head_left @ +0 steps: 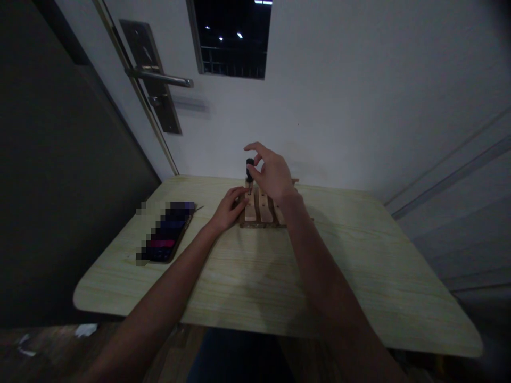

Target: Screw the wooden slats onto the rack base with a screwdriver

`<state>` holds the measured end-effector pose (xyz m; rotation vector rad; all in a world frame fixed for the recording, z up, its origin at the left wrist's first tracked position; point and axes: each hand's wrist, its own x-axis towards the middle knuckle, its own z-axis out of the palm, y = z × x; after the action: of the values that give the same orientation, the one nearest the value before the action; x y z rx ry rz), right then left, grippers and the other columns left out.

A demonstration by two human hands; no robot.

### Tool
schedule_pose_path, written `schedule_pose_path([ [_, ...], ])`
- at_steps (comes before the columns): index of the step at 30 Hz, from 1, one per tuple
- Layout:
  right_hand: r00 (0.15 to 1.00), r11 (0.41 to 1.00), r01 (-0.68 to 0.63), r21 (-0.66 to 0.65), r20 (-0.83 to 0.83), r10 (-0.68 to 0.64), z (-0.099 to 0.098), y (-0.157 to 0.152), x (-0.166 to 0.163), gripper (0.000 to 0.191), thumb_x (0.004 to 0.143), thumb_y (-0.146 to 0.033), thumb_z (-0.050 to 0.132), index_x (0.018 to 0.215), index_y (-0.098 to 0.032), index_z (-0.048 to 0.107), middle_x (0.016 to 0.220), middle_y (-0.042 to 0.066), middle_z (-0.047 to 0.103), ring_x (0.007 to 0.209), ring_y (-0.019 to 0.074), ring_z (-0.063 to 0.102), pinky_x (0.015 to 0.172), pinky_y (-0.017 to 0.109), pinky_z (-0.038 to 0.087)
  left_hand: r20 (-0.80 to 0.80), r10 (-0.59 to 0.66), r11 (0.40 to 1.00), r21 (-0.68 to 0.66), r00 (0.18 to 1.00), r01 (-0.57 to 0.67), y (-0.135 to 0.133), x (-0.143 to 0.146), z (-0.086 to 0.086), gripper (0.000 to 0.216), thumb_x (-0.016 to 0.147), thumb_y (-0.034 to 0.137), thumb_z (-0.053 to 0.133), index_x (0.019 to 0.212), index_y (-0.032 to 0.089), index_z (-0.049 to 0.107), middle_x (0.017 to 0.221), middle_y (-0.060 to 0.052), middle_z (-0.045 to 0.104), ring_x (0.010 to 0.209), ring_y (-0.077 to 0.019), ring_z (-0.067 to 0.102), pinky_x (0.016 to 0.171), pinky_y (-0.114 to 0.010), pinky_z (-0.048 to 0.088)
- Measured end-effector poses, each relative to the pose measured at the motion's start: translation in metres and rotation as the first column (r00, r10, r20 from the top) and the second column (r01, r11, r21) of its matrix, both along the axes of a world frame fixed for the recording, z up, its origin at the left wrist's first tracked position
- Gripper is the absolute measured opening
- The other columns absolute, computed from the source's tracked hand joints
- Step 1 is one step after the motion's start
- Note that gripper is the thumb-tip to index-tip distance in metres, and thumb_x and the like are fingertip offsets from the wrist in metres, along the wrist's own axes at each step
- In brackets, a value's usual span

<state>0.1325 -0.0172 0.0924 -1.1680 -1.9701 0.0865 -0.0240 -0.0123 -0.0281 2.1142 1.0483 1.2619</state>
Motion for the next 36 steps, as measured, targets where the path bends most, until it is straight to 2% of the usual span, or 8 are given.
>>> schedule_pose_path([
  [4, 1.0, 1.0, 0.002, 0.014, 0.009, -0.002, -0.0029, 0.0014, -0.0017, 0.025, 0.086, -0.017, 0.047, 0.104, -0.022, 0.064, 0.094, 0.005, 0.061, 0.085, 0.0165, 0.056, 0.081, 0.032, 0.044, -0.009, -0.009, 1.0, -0.002, 1.0, 0.009, 0.0008, -0.0005, -0.0011, 0.037, 0.09, 0.042, 0.047, 0.12, 0.021, 0.056, 0.123, -0.011, 0.054, 0.118, -0.022, 0.051, 0.106, -0.043, 0.039],
  [9, 0.999, 0.999, -0.031, 0.015, -0.004, 0.031, -0.0037, 0.0034, -0.002, 0.032, 0.085, -0.011, 0.043, 0.106, -0.021, 0.064, 0.108, 0.006, 0.063, 0.088, 0.0162, 0.059, 0.086, 0.033, 0.045, -0.007, 0.002, 1.0, 0.011, 1.0, -0.002, 0.0016, -0.0006, -0.0025, 0.037, 0.089, 0.043, 0.047, 0.119, 0.022, 0.056, 0.123, -0.009, 0.055, 0.118, -0.0218, 0.051, 0.105, -0.043, 0.039],
  [15, 1.0, 1.0, -0.006, -0.008, 0.001, 0.006, -0.0003, 0.0031, 0.0009, 0.022, 0.084, -0.016, 0.051, 0.102, -0.02, 0.065, 0.101, 0.006, 0.067, 0.089, 0.0168, 0.06, 0.088, 0.033, 0.043, 0.008, 0.004, 1.0, 0.003, 1.0, -0.004, 0.0016, -0.0008, -0.0022, 0.038, 0.088, 0.044, 0.049, 0.119, 0.022, 0.056, 0.123, -0.01, 0.055, 0.118, -0.0225, 0.051, 0.106, -0.044, 0.038],
  [19, 1.0, 1.0, -0.014, -0.015, -0.014, 0.014, 0.0019, 0.0025, 0.0038, 0.029, 0.084, -0.015, 0.053, 0.11, -0.023, 0.061, 0.097, 0.003, 0.066, 0.084, 0.0155, 0.06, 0.082, 0.031, 0.044, 0.013, -0.008, 1.0, 0.0, 1.0, 0.008, 0.0025, -0.0015, -0.0026, 0.038, 0.088, 0.044, 0.049, 0.119, 0.022, 0.056, 0.123, -0.01, 0.055, 0.119, -0.0221, 0.05, 0.106, -0.043, 0.038],
  [24, 0.999, 0.999, -0.033, -0.023, -0.029, 0.033, 0.0006, 0.0042, 0.006, 0.019, 0.085, -0.018, 0.052, 0.1, -0.021, 0.064, 0.1, 0.004, 0.067, 0.085, 0.0157, 0.059, 0.083, 0.031, 0.044, 0.005, -0.007, 1.0, -0.018, 1.0, 0.007, 0.0017, -0.0019, -0.0014, 0.038, 0.089, 0.044, 0.048, 0.12, 0.023, 0.056, 0.124, -0.009, 0.054, 0.119, -0.0223, 0.05, 0.106, -0.043, 0.039],
  [30, 0.999, 0.998, -0.04, -0.038, -0.006, 0.04, 0.0041, 0.0018, 0.0061, 0.021, 0.083, -0.015, 0.051, 0.101, -0.021, 0.062, 0.098, 0.003, 0.065, 0.082, 0.0156, 0.058, 0.079, 0.03, 0.044, 0.005, -0.004, 1.0, -0.022, 1.0, 0.005, 0.0009, -0.0018, -0.0005, 0.039, 0.088, 0.045, 0.048, 0.119, 0.023, 0.056, 0.124, -0.009, 0.054, 0.119, -0.0222, 0.05, 0.104, -0.043, 0.04],
  [36, 0.999, 1.0, -0.025, -0.018, 0.029, 0.025, 0.0027, 0.003, 0.005, 0.017, 0.084, -0.022, 0.056, 0.099, -0.023, 0.063, 0.097, 0.004, 0.064, 0.086, 0.0161, 0.057, 0.082, 0.031, 0.043, 0.006, -0.005, 1.0, -0.023, 1.0, 0.005, 0.001, -0.0012, -0.0008, 0.037, 0.089, 0.043, 0.048, 0.119, 0.023, 0.056, 0.124, -0.009, 0.054, 0.118, -0.0226, 0.05, 0.103, -0.043, 0.041],
])
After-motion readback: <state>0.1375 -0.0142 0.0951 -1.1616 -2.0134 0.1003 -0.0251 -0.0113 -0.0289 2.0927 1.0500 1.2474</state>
